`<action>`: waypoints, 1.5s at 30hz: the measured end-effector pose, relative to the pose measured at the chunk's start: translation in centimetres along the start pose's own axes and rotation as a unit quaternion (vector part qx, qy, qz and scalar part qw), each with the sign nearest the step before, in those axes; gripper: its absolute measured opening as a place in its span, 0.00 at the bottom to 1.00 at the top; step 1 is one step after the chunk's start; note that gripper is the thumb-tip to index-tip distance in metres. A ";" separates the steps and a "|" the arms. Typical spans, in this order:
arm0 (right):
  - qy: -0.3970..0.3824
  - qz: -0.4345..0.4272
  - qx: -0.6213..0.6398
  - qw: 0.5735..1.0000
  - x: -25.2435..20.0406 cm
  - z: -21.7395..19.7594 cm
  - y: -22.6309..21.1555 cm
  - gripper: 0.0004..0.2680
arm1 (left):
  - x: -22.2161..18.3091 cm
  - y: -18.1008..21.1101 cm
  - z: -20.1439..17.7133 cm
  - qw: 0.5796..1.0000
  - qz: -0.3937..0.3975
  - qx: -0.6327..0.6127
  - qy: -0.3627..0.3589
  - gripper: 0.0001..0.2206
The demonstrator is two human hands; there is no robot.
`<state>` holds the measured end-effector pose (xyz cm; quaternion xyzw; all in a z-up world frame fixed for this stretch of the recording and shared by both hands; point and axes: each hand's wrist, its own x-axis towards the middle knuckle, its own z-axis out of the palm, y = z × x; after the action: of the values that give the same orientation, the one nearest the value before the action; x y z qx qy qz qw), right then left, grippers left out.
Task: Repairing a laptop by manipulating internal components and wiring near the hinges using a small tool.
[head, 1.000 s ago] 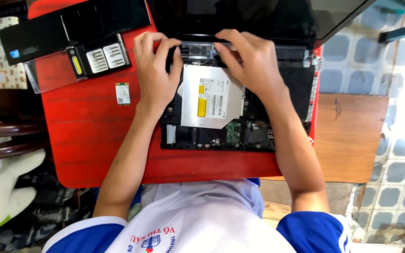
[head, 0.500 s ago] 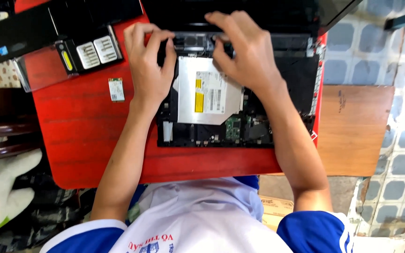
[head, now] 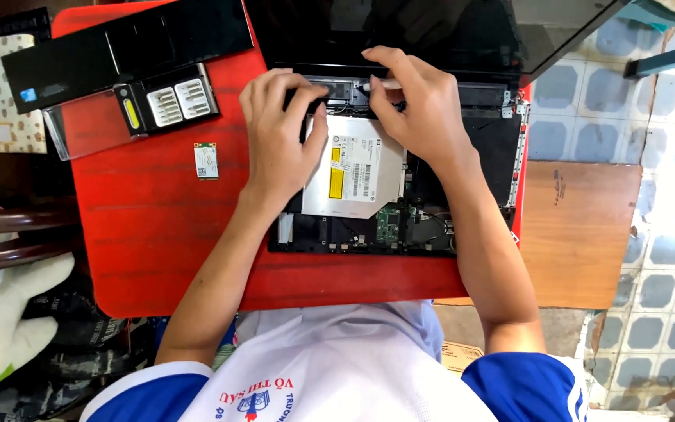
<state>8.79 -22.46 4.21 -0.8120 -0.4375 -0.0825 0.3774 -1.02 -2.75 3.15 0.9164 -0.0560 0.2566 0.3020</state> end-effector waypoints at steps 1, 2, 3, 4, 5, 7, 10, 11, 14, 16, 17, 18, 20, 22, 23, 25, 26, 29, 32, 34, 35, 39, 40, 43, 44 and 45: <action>0.001 0.007 0.000 1.000 0.0 0.0 0.0 0.08 | -0.2 0.0 0.5 1.000 -0.003 0.013 0.007 0.05; 0.003 0.013 0.000 1.000 0.1 0.1 0.0 0.08 | -0.4 0.0 0.9 1.000 -0.006 0.025 0.014 0.05; 0.002 0.013 0.001 1.000 0.1 0.1 0.1 0.08 | -0.5 0.1 1.0 1.000 -0.007 0.025 0.013 0.05; -0.001 0.005 -0.014 1.000 0.1 0.2 0.1 0.08 | -0.6 0.1 1.1 1.000 -0.002 0.024 -0.010 0.07; -0.005 -0.003 -0.030 1.000 0.1 0.2 0.2 0.08 | -0.8 0.1 1.2 0.999 0.003 0.022 -0.034 0.08; -0.006 -0.009 -0.041 0.999 0.2 0.2 0.1 0.07 | -0.8 -0.1 1.2 0.999 -0.005 0.020 -0.035 0.08; -0.011 -0.018 -0.077 0.997 -0.1 0.3 0.3 0.08 | -0.8 0.0 1.1 0.999 -0.010 0.016 -0.041 0.09; -0.012 -0.027 -0.102 0.994 -0.1 0.4 0.5 0.10 | -0.6 0.0 1.0 0.999 -0.006 0.018 -0.041 0.09; -0.012 -0.011 -0.044 0.999 0.2 0.3 -0.3 0.07 | -0.7 -0.1 1.1 0.999 -0.008 0.015 -0.040 0.08; -0.021 0.000 -0.025 0.999 0.1 0.3 -0.2 0.09 | -0.7 0.0 1.1 0.999 -0.011 0.013 -0.035 0.08; -0.028 0.011 -0.009 0.999 0.0 0.2 -0.2 0.12 | -0.7 0.0 1.2 0.999 -0.011 0.009 -0.029 0.09; -0.029 0.011 -0.009 0.999 0.1 0.2 -0.2 0.12 | -0.7 0.0 1.2 0.999 -0.011 0.009 -0.030 0.09; -0.041 0.013 -0.006 0.999 0.2 0.0 -0.4 0.13 | -0.7 0.0 1.1 0.999 -0.023 0.009 -0.026 0.09; -0.035 0.001 -0.012 0.999 0.5 -0.1 -0.6 0.10 | -0.7 0.2 1.0 0.999 -0.027 0.010 -0.025 0.09; -0.028 -0.011 -0.018 0.999 0.6 -0.2 -0.7 0.08 | -0.7 0.3 0.9 0.999 -0.030 0.010 -0.024 0.09; -0.023 -0.015 -0.019 0.999 0.7 -0.3 -0.6 0.06 | -1.1 -0.1 1.2 0.999 -0.032 0.014 -0.026 0.14; -0.019 -0.019 -0.020 0.999 0.7 -0.3 -0.5 0.06 | -1.4 -0.3 1.3 0.999 -0.035 0.016 -0.027 0.19; -0.029 -0.011 -0.003 1.000 0.6 -0.8 -0.4 0.06 | -1.5 -0.7 1.4 1.000 -0.016 0.005 -0.014 0.19; -0.026 -0.029 -0.008 0.999 0.7 -0.6 -0.1 0.07 | -1.1 -0.4 1.1 1.000 -0.016 0.001 -0.011 0.18; -0.027 -0.025 -0.016 0.999 0.7 -0.6 -0.3 0.06 | -1.0 -0.6 1.4 1.000 -0.013 0.001 -0.007 0.18; -0.032 -0.018 -0.019 0.999 0.7 -0.5 -0.4 0.05 | -1.1 -0.7 1.6 1.000 -0.017 0.002 -0.006 0.18; -0.017 -0.032 -0.006 0.999 0.9 -0.5 -0.9 0.05 | -1.0 -0.5 1.2 0.999 -0.026 0.008 -0.019 0.16; -0.014 -0.024 0.011 1.000 0.8 -0.4 -0.8 0.05 | -1.1 -0.5 1.3 0.999 -0.030 0.013 -0.024 0.17; -0.015 -0.023 0.019 0.999 0.7 -0.2 -1.1 0.05 | -1.5 -0.3 1.3 0.998 -0.045 0.028 -0.028 0.18; -0.018 -0.026 0.006 0.999 0.9 -0.2 -1.2 0.06 | -1.4 -0.2 1.4 0.997 -0.054 0.035 -0.031 0.18; -0.014 -0.028 0.006 0.999 0.9 -0.1 -1.1 0.06 | -1.3 -0.2 1.4 0.998 -0.051 0.037 -0.030 0.18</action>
<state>8.50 -21.57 5.26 -0.7982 -0.4659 -0.0792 0.3737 -1.47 -3.47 1.45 0.9359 -0.0087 0.2154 0.2786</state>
